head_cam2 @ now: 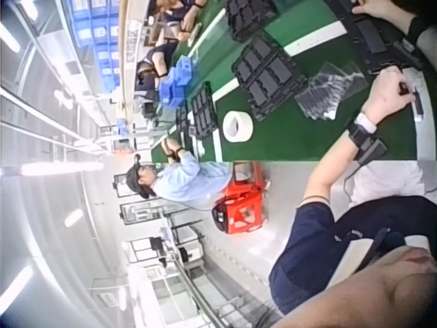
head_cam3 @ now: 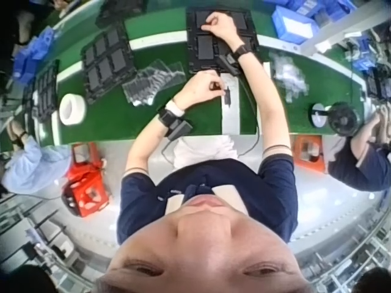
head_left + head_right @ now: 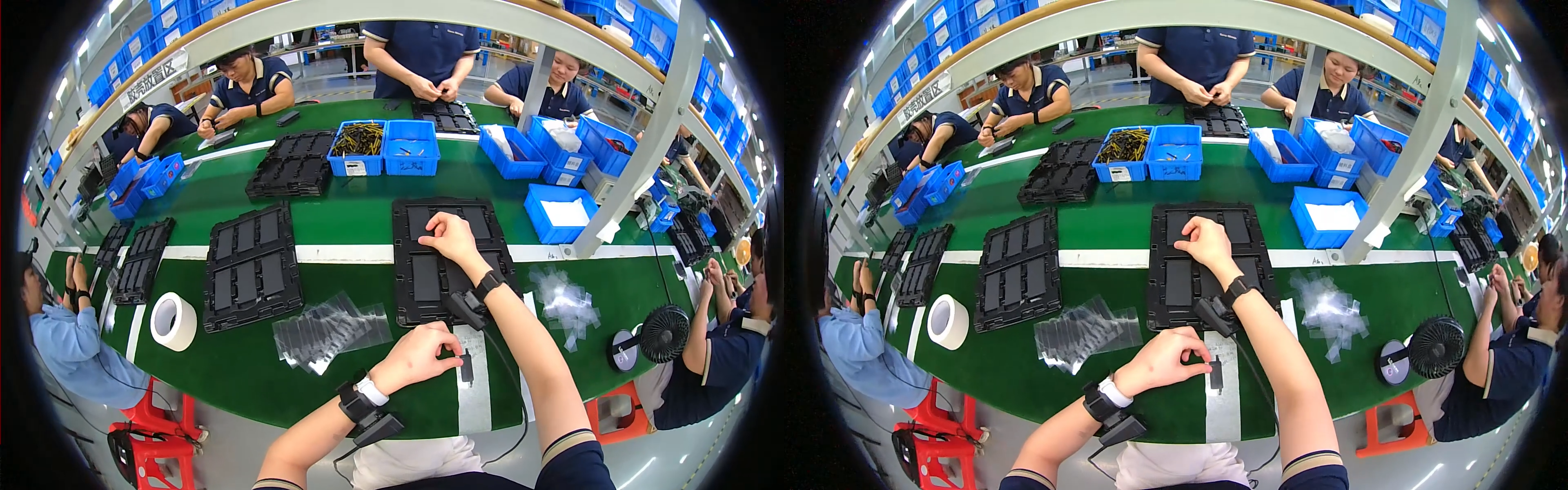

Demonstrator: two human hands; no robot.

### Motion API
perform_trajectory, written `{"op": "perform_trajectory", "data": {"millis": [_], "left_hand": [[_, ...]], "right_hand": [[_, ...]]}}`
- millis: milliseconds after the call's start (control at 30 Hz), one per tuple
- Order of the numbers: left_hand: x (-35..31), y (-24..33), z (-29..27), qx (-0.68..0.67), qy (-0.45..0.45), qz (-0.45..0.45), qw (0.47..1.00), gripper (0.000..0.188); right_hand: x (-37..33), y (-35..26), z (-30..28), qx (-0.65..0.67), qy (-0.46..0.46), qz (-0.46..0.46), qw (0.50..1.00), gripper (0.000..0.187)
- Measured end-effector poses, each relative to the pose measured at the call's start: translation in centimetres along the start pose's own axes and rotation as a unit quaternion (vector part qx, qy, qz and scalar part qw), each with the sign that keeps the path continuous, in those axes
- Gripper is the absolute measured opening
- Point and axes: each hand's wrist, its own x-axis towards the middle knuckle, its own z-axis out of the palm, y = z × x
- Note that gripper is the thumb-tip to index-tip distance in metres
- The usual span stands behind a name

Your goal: Manually assembling small black plastic housing components by inserting pieces and applying adhesive or protective film.

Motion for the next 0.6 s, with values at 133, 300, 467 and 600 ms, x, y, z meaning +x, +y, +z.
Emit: {"op": "perform_trajectory", "data": {"millis": [133, 300, 467, 600], "left_hand": [[-0.1, 0.1, -0.2, -0.013, 0.005, 0.0, 1.0, 0.016], [0.0, 0.3, -0.2, -0.002, -0.001, 0.011, 1.0, 0.016], [0.0, 0.5, -0.4, -0.012, 0.003, 0.01, 1.0, 0.017], [0.2, 0.3, -0.5, -0.244, 0.19, -0.079, 0.948, 0.03]], "right_hand": [[0.0, 0.3, 0.1, 0.016, 0.041, -0.016, 0.999, 0.034], [-0.4, -1.2, -1.3, 0.186, -0.001, 0.025, 0.982, 0.028], [-3.7, -4.0, -4.5, 0.072, 0.017, -0.119, 0.99, 0.027], [-11.2, -6.6, -7.6, 0.038, 0.026, -0.218, 0.975, 0.03]]}}
